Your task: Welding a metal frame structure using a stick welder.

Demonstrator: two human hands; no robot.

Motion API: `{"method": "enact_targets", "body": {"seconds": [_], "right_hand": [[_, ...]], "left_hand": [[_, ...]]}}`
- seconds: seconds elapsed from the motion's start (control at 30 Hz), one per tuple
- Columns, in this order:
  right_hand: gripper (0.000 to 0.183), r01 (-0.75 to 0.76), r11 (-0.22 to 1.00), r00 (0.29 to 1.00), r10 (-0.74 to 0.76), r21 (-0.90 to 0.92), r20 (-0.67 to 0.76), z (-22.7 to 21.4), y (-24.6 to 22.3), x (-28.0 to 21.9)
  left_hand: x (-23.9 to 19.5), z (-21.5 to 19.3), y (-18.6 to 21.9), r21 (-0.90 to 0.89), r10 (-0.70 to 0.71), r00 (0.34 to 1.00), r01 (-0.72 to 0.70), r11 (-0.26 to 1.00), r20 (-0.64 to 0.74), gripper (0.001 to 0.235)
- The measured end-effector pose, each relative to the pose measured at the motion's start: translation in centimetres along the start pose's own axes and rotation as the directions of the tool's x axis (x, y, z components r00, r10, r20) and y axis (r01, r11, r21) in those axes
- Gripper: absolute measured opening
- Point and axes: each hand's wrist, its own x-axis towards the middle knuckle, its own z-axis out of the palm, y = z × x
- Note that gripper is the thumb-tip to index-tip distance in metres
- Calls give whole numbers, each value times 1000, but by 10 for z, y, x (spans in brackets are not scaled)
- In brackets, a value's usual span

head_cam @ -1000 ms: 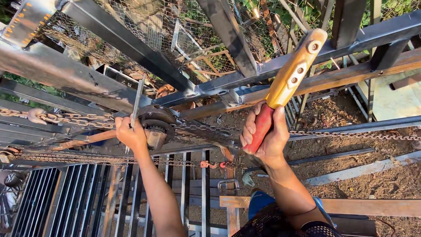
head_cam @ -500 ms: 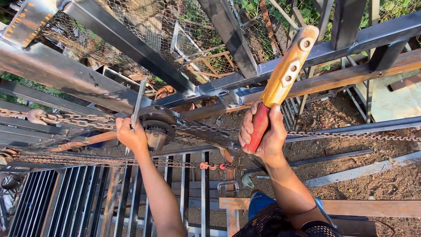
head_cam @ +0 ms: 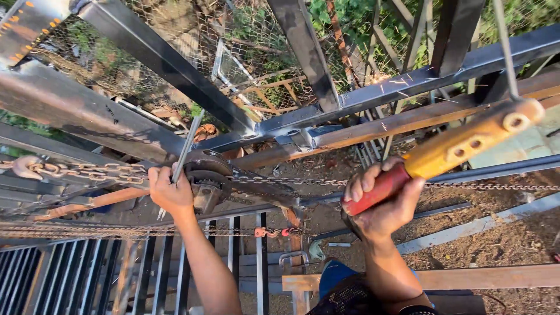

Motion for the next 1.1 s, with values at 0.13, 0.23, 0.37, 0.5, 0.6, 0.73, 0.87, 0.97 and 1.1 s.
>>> {"method": "enact_targets", "body": {"seconds": [0.13, 0.23, 0.37, 0.5, 0.6, 0.73, 0.87, 0.97, 1.1], "right_hand": [[51, 137, 987, 990, -138, -80, -14, 5, -3, -7], [47, 211, 963, 977, -215, -169, -10, -1, -1, -14], [50, 320, 915, 946, -324, -247, 27, -11, 19, -26], [53, 430, 819, 898, -431, -380, 89, 5, 57, -27], [57, 479, 724, 864, -490, -497, 120, 35, 86, -27], [57, 465, 709, 861, -502, -530, 85, 56, 116, -40], [57, 477, 699, 851, -518, -532, 83, 69, 136, -52], [57, 507, 665, 825, -559, -548, 86, 71, 146, -63], [51, 518, 620, 799, -598, -589, 72, 81, 145, -75]], "left_hand": [[0, 0, 3, -27, 74, 997, -75, 997, -35, 26], [-5, -1, 4, -114, 8, 999, -3, 993, 46, 25], [-9, 0, 6, -181, 78, 996, -67, 981, 54, 24], [-7, 8, 4, -251, 77, 994, -56, 966, 77, 21], [-2, 7, 13, -328, 46, 990, 0, 945, 133, 19], [1, 0, 12, -447, 71, 981, 18, 894, 181, 17], [4, -2, 9, -495, 152, 967, -32, 868, 203, 8], [14, -20, 9, -527, 219, 931, -35, 849, 291, 4], [29, -59, 5, -641, 401, 704, 101, 761, 587, 32]]}}
